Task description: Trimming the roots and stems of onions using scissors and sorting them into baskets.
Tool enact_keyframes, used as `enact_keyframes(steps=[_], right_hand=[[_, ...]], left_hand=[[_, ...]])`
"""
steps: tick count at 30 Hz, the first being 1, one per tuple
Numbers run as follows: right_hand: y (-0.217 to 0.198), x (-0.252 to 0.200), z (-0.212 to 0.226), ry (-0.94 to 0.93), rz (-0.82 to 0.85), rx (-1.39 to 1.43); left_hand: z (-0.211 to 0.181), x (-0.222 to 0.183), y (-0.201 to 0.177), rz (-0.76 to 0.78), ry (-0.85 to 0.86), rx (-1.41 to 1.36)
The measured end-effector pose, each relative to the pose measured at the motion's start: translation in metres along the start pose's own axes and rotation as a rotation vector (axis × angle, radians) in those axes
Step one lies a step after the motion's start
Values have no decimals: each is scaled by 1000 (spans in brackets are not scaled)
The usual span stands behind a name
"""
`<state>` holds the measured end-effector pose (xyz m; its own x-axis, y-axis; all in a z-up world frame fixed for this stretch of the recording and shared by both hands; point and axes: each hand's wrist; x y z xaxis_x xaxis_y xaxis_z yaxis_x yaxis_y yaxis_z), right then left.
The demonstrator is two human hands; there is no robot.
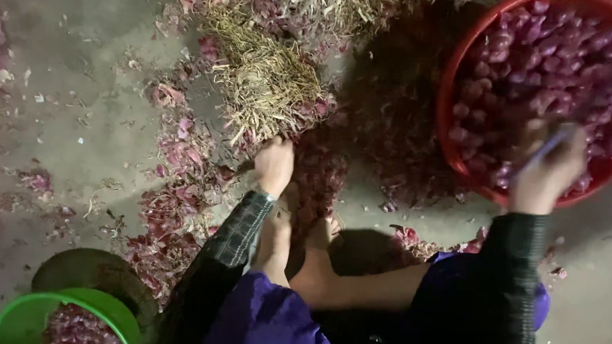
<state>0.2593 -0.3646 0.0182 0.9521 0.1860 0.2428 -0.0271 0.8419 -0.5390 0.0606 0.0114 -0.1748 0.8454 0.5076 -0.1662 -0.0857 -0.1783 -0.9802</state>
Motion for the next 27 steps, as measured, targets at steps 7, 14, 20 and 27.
enact_keyframes(steps=[7, 14, 20, 27], right_hand=[[45, -52, -1, 189, -16, 120], [166, -159, -24, -233, 923, 115], [183, -149, 63, 4, 1097, 66], [208, -165, 58, -34, 1202, -101]], left_hand=[[-1, -19, 46, -23, -107, 27], [34, -74, -62, 42, -363, -817], [68, -72, -86, 341, -539, -899], [69, -69, -87, 301, -322, -468]])
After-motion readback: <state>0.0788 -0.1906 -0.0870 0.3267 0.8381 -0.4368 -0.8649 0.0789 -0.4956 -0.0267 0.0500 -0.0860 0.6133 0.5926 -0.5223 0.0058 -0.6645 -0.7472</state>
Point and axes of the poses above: each hand's wrist, its own x-axis towards the middle knuckle, its own y-axis out of the palm, z = x × y, and after that the axes turned 13 degrees about -y, right-handed
